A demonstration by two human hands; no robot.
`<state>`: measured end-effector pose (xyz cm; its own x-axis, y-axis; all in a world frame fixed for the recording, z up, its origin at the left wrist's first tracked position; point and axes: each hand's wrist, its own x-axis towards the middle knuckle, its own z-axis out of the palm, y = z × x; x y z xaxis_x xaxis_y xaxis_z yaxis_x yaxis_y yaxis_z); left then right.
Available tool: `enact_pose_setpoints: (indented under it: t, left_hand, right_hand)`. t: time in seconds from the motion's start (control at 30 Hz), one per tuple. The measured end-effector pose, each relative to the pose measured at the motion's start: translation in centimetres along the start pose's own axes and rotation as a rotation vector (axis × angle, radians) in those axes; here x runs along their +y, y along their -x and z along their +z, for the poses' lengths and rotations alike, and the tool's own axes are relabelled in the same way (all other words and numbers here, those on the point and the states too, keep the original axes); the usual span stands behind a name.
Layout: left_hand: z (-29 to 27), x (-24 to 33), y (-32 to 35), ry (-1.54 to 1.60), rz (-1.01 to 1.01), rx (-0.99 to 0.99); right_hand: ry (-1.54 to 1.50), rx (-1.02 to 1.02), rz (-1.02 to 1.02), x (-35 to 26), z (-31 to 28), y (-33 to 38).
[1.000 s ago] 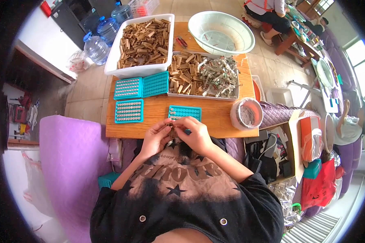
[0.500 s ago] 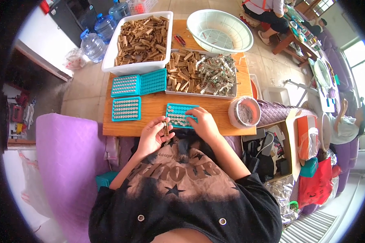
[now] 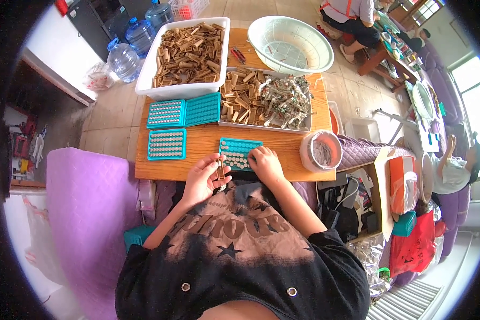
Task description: The person assembles small plastic components by hand, taking them from plastic bins and placing them into an assembly tray.
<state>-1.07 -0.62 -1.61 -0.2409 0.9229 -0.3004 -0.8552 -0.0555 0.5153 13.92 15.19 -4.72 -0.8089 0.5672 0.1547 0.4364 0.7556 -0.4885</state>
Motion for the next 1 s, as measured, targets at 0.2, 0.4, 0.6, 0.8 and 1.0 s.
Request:
enact_pose_setpoints:
  t: [0.2,0.4,0.6,0.8,1.0]
  left_hand:
    - [0.9,-0.1,0.3,-0.141,0.045,0.056]
    - [1.3,0.1,0.2,-0.244,0.051,0.01]
    - [0.6,-0.5,-0.5,-0.152,0.014,0.031]
    - [0.6,-0.6,-0.4,-0.169,0.039,0.035]
    - [1.0,-0.3,-0.2,-0.194,0.008,0.039]
  right_hand:
    - [-0.743,0.144,-0.001,-5.6,-3.5,-0.5]
    - [-0.742,0.13,0.031,-8.0,-4.1,-0.4]
    - [-0.776,0.102,0.055,-6.5,-2.7,-0.3]
    - [-0.521,0.152,-0.187,-7.2,-3.8,-0.5]
    - [-0.608,0.109,-0.129,-7.2,-3.7,-0.3]
